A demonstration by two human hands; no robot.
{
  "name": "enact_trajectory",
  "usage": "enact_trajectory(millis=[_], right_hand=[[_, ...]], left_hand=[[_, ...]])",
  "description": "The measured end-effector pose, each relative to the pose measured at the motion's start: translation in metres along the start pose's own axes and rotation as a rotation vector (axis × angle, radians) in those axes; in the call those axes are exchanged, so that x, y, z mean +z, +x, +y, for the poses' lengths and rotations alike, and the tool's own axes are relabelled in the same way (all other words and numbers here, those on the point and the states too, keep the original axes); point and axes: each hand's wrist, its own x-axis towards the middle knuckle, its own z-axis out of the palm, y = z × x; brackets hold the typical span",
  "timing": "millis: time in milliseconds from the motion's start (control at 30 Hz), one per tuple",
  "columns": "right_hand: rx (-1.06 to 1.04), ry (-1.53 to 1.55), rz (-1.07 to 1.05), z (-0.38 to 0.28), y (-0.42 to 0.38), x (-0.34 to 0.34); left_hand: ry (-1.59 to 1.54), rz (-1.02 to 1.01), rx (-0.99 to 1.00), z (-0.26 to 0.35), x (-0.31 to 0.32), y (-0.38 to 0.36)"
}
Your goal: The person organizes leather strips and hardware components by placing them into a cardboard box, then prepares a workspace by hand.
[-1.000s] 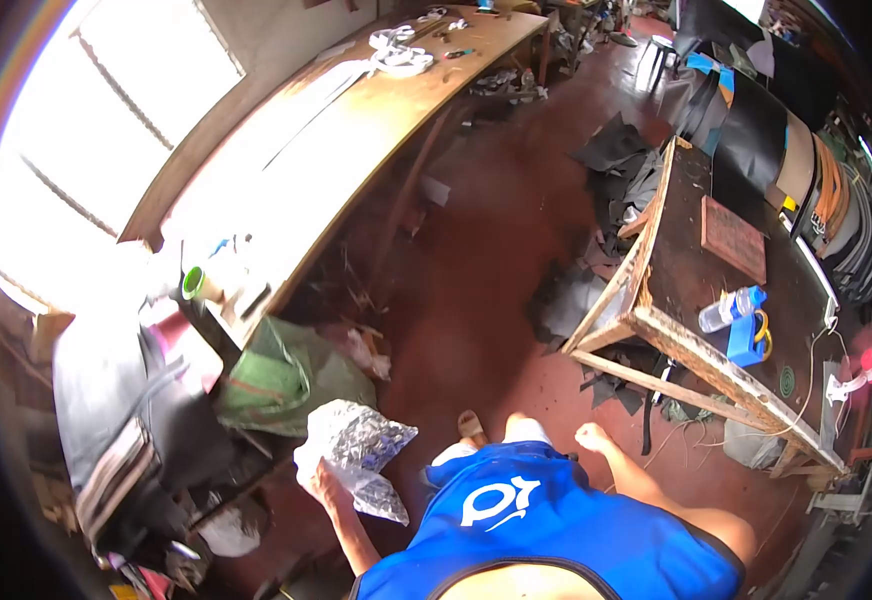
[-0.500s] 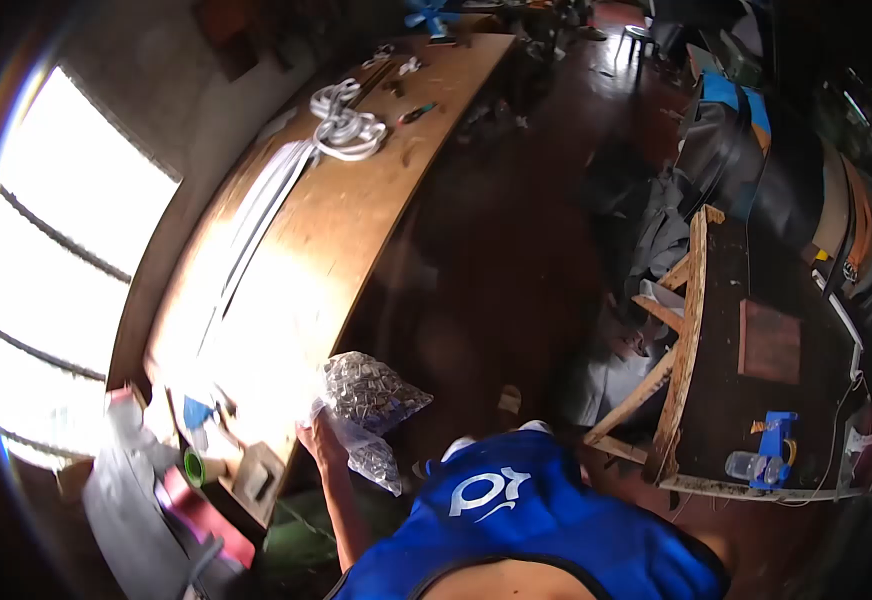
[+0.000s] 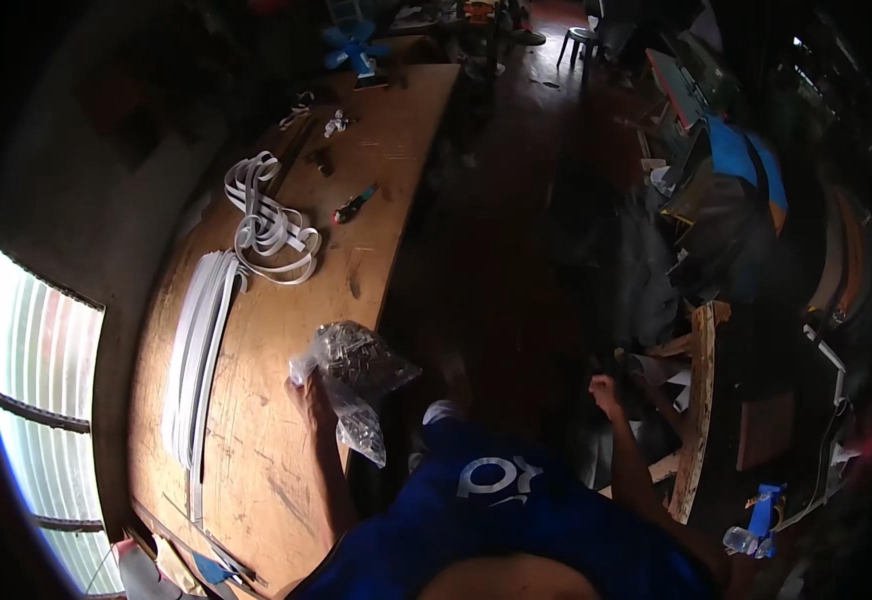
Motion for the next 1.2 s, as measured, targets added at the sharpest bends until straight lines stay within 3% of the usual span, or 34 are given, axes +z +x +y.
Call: enact_trajectory(millis=[67,133,200,233,333,400,467,567,733,767,867,900,967,1067,1133,1200], right_hand=[[0.213,0.037,-0.197,0.043,-0.018,0.003],[0.487,0.457,-0.393,0.076,-0.041,0.003],[0.772,0.245,-0.246,0.002,-0.072,0.021],[0.554,0.106,-0.315,-0.005,-0.078,0.027],[0.804,0.417,-0.193,-0.041,-0.076,0.061],[0.83,0.484,-0.177,-0.062,-0.045,0.066],[0.809,0.507,-0.183,-0.081,0.0,0.071],[0.727,0.527,-0.208,-0.107,0.074,0.07],[0.503,0.749,-0.308,-0.151,0.181,0.039],[0.475,0.735,-0.317,-0.161,0.2,0.029],[0.442,0.2,-0.17,-0.204,0.272,-0.017],[0.449,0.169,-0.176,-0.226,0.285,-0.032],[0.385,0.062,0.156,-0.277,0.314,-0.055],[0.402,0.044,0.233,-0.353,0.344,-0.071],[0.496,0.145,0.137,-0.324,0.356,-0.08],[0.671,0.232,-0.028,-0.303,0.372,-0.089]], left_hand=[[-0.018,0.011,-0.017,0.006,0.041,0.048],[-0.045,0.027,-0.027,0.011,0.086,0.104],[0.135,-0.144,-0.033,0.014,0.113,0.153],[0.145,-0.145,-0.035,0.02,0.131,0.173],[0.148,-0.159,0.107,0.031,0.193,0.241],[0.118,0.021,0.321,0.016,0.228,0.284],[0.166,-0.053,0.209,0.009,0.257,0.328],[0.181,-0.059,0.206,0.028,0.312,0.369],[0.229,-0.006,0.19,-0.028,0.383,0.462],[0.218,-0.004,0.18,-0.036,0.397,0.478],[0.227,0.077,0.195,-0.046,0.432,0.502],[0.258,0.096,0.205,-0.063,0.439,0.512],[0.285,0.13,0.196,-0.084,0.457,0.54],[0.334,0.133,0.214,-0.093,0.485,0.564],[0.318,0.346,0.404,-0.096,0.5,0.584],[0.377,0.352,0.403,-0.121,0.504,0.613]])
